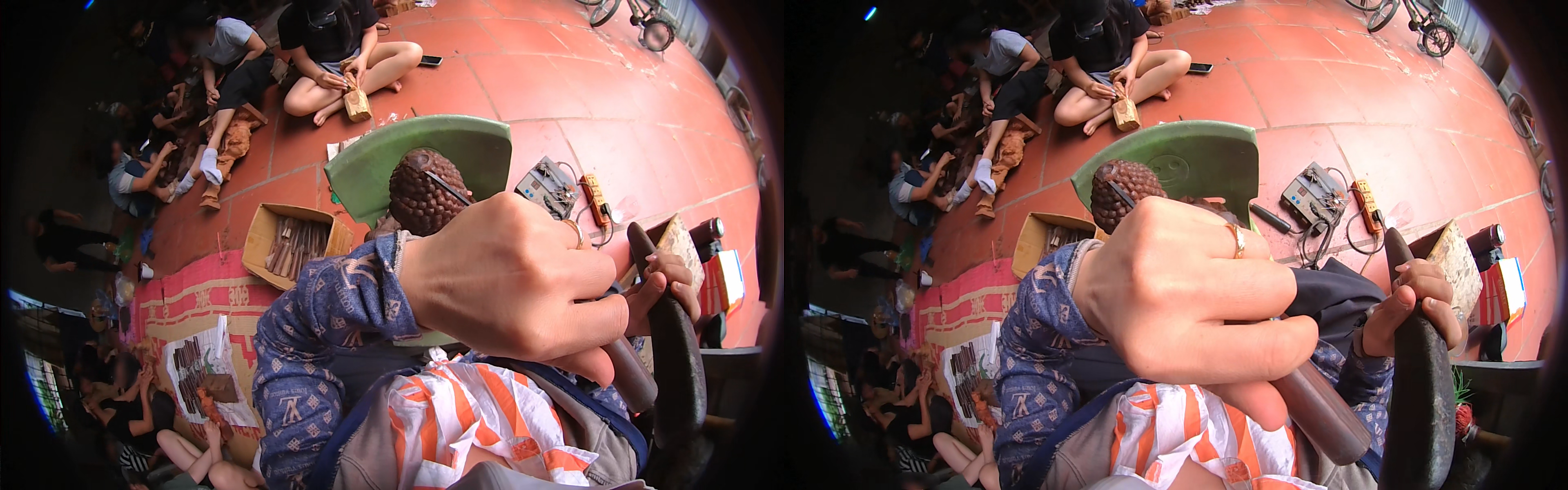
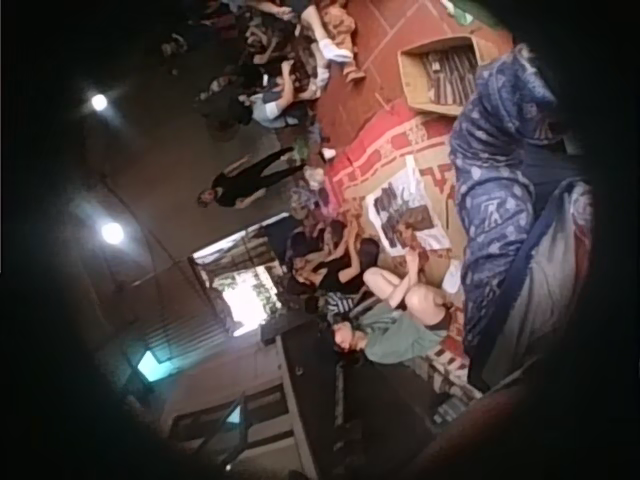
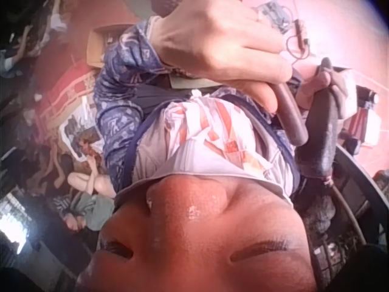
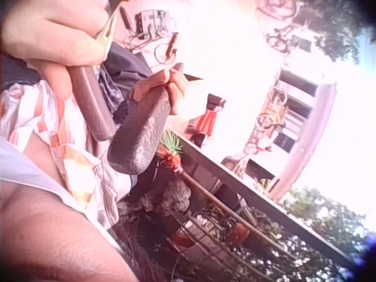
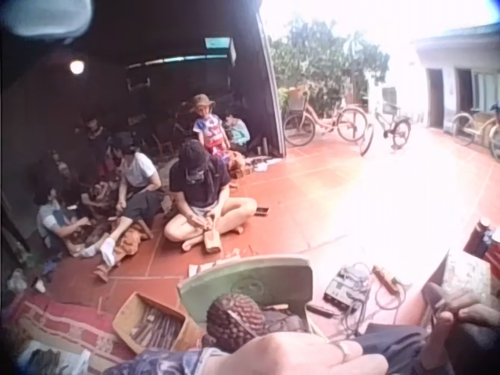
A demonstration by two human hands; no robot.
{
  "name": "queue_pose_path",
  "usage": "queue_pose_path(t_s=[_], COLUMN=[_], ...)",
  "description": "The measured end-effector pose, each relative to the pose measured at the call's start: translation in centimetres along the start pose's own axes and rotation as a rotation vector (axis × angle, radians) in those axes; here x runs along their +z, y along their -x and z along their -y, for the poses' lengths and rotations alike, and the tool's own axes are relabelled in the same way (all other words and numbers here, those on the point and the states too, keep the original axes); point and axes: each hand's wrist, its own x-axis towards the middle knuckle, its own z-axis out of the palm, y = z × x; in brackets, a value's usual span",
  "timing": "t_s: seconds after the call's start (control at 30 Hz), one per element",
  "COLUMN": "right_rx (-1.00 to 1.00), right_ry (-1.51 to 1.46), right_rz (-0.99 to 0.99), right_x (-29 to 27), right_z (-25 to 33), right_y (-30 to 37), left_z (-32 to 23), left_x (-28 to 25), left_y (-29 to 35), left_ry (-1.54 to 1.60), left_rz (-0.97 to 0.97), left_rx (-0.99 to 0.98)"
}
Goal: The person carves a wooden Buddha statue using a chisel and mallet. They repeatedly strike the chisel to shape the wood, occasionally pausing to inspect the progress. The task continues throughout the clip with consistent hand movements.
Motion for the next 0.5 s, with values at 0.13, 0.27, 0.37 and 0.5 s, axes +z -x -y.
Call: queue_pose_path(t_s=[0.13,0.27,0.37,0.5], right_rx=[-0.031,0.048,0.056,-0.013], right_ry=[0.032,0.209,0.144,0.226], right_rz=[0.008,0.166,0.095,0.050], right_x=[-1.4,-2.9,-2.5,-2.5], right_z=[0.8,1.7,1.9,2.4], right_y=[-2.3,-3.6,-3.8,-4.4], left_z=[-0.1,0.0,0.0,0.0], left_x=[-0.7,-0.2,-0.2,-0.6], left_y=[-0.3,-0.4,-0.5,-0.3], left_ry=[0.047,0.045,0.062,0.063], left_rz=[-0.023,-0.077,-0.138,-0.158], left_rx=[-0.002,-0.032,-0.025,-0.007])
